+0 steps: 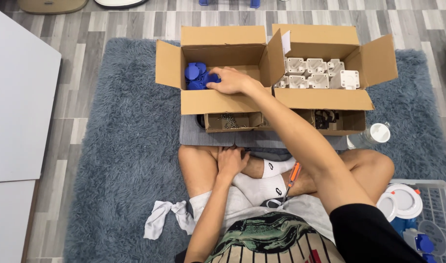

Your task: Assembling electrical components by joining parts and fastening them with a screwdriver

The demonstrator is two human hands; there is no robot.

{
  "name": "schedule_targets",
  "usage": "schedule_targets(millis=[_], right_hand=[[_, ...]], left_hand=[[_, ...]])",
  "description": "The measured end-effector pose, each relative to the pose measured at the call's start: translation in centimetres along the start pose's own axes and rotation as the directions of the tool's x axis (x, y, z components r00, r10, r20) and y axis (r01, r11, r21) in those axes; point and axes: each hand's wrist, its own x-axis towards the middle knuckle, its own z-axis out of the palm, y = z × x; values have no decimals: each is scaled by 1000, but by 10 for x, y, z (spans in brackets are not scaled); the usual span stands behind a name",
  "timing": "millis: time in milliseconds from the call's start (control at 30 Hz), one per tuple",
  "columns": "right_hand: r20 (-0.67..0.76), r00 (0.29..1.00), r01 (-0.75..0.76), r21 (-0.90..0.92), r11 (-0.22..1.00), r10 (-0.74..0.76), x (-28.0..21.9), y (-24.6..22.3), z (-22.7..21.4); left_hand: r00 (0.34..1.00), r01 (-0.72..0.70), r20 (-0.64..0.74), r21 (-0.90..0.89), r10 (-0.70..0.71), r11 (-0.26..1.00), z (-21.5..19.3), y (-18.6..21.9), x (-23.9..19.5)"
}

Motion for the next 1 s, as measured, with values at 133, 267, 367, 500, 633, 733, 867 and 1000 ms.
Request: schedule_targets(millis=[133, 267, 367, 500, 633, 733, 867, 1000], right_hand=[[-6, 998, -55, -21, 998, 55, 32, 23, 13], [-73, 994, -79, 4, 997, 79, 38, 29, 12], [-106, 993, -47, 40, 998, 51, 34, 31, 7], [-148, 989, 28, 62, 998, -18, 24, 39, 3], [-211, 975, 87, 83, 993, -68, -19, 31, -14], [-346, 925, 201, 86, 976, -160, -34, 42, -17], [-548, 761, 442, 46, 896, -347, -86, 42, -16], [-642, 641, 661, 186, 727, -420, -177, 29, -21]], left_hand=[[1000, 4, -11, 4, -4, 1000, 7, -3, 1], [1000, 12, -14, -14, -12, 1000, 4, -2, 1], [1000, 31, 0, -16, -31, 999, -2, 1, 2], [996, 67, 53, -48, -65, 997, -10, 4, 0], [998, 57, 37, -43, -55, 997, -26, 13, -2], [994, 92, 66, -72, -87, 993, -42, 22, -6], [992, 102, 78, -79, -96, 992, -45, 23, -9], [997, 53, 65, -58, -49, 997, -36, 14, -9]])
